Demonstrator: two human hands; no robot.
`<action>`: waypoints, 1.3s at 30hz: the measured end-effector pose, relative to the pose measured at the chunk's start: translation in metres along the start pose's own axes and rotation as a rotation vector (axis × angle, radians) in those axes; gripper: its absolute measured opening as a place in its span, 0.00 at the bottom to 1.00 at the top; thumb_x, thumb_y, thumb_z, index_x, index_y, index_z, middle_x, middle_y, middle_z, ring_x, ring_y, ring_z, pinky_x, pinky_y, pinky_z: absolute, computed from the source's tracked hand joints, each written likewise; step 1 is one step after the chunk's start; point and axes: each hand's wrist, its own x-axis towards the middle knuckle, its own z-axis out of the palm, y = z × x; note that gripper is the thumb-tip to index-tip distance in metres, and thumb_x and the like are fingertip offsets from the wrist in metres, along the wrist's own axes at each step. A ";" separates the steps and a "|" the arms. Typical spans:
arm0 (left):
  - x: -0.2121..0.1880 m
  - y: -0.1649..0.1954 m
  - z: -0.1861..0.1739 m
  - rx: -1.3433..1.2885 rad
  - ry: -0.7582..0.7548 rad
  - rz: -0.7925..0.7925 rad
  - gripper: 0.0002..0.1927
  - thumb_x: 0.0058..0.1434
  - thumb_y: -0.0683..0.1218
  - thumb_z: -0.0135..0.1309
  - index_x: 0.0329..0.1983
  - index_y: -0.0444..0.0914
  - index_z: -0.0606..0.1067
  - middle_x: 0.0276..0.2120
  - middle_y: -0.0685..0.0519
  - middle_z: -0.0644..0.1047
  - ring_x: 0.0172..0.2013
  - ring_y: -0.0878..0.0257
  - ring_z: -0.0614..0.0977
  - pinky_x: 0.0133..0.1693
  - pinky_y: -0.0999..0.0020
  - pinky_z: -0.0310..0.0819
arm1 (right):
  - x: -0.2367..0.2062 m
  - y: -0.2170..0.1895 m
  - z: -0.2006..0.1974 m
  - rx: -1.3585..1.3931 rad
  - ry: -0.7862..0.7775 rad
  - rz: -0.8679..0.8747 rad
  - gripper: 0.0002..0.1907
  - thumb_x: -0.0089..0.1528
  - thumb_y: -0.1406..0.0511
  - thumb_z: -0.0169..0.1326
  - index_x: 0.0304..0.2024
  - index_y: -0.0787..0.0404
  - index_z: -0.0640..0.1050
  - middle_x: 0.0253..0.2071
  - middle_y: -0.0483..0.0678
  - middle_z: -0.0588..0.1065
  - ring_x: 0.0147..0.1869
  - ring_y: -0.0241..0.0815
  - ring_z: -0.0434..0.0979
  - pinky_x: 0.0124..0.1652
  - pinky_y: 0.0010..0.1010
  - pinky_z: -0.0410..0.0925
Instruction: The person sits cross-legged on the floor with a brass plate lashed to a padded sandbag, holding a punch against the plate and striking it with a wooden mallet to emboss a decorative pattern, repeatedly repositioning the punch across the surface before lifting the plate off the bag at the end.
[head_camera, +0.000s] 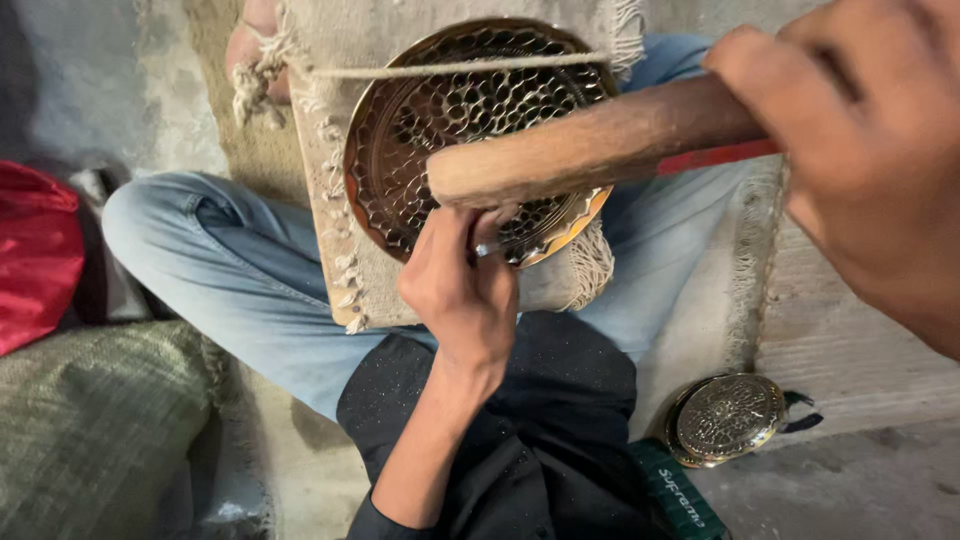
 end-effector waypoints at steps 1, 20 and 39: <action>0.001 0.000 0.000 -0.063 0.008 0.030 0.08 0.67 0.30 0.51 0.47 0.31 0.75 0.35 0.45 0.80 0.33 0.58 0.83 0.38 0.67 0.76 | 0.001 -0.001 -0.001 -0.027 -0.001 -0.004 0.29 0.52 0.83 0.61 0.56 0.64 0.78 0.45 0.56 0.76 0.52 0.53 0.77 0.50 0.41 0.70; 0.000 -0.004 -0.002 -0.054 0.014 0.073 0.06 0.69 0.32 0.50 0.47 0.33 0.73 0.37 0.46 0.79 0.35 0.55 0.84 0.39 0.66 0.77 | -0.002 -0.012 -0.002 -0.232 0.065 -0.031 0.28 0.53 0.81 0.66 0.55 0.61 0.78 0.44 0.52 0.75 0.49 0.52 0.78 0.49 0.38 0.71; 0.052 -0.051 -0.118 -0.295 0.392 0.221 0.12 0.83 0.42 0.55 0.59 0.35 0.64 0.43 0.45 0.79 0.43 0.60 0.85 0.44 0.63 0.85 | -0.129 -0.003 0.150 1.539 0.774 0.621 0.16 0.72 0.78 0.58 0.58 0.65 0.68 0.44 0.49 0.70 0.46 0.39 0.71 0.52 0.32 0.68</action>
